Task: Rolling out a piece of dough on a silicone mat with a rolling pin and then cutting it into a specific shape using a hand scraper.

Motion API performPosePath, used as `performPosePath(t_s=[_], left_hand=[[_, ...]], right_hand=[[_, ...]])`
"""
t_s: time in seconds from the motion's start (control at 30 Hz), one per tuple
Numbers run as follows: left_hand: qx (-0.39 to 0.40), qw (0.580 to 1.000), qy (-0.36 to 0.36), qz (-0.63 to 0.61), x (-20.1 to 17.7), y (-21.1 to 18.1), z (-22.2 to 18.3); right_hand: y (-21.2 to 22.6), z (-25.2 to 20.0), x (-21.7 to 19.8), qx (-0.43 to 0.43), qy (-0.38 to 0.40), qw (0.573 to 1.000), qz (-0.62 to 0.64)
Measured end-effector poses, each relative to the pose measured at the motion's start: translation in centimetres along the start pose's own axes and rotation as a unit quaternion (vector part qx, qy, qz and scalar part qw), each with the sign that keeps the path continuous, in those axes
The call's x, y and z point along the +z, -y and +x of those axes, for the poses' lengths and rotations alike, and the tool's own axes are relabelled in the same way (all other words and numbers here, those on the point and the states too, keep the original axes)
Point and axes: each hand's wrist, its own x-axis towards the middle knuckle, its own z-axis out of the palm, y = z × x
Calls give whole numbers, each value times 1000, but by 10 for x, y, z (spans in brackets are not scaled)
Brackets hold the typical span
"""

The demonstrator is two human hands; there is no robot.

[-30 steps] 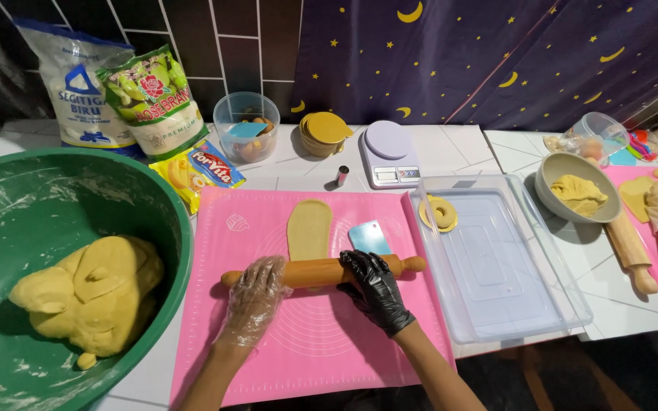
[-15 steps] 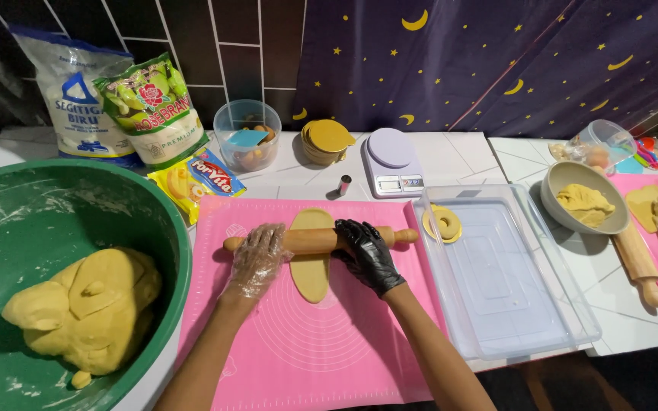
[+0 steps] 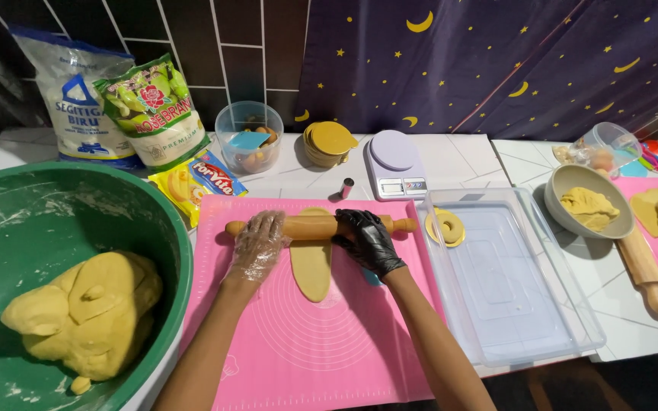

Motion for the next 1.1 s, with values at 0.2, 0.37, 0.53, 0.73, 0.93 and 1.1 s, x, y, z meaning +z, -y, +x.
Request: performPosePath(t_s=[0.2, 0.37, 0.53, 0.73, 0.93, 1.1], left_hand=[[-6, 999, 44, -1, 4, -6, -22], [20, 1000, -9, 1, 2, -15, -37], [25, 999, -17, -16, -3, -28, -51], [29, 998, -59, -6, -3, -36, -69], [33, 994, -101, 7, -30, -61, -93], [13, 999, -32, 6, -65, -84, -109]], right_hand=[[28, -18, -17, -3, 24, 1000, 20], [51, -36, -39, 9, 29, 999, 23], [50, -49, -24, 39, 18, 999, 24], [43, -72, -5, -103, -69, 991, -59], [66, -107, -20, -76, -58, 995, -25], [94, -132, -56, -124, -110, 984, 67]])
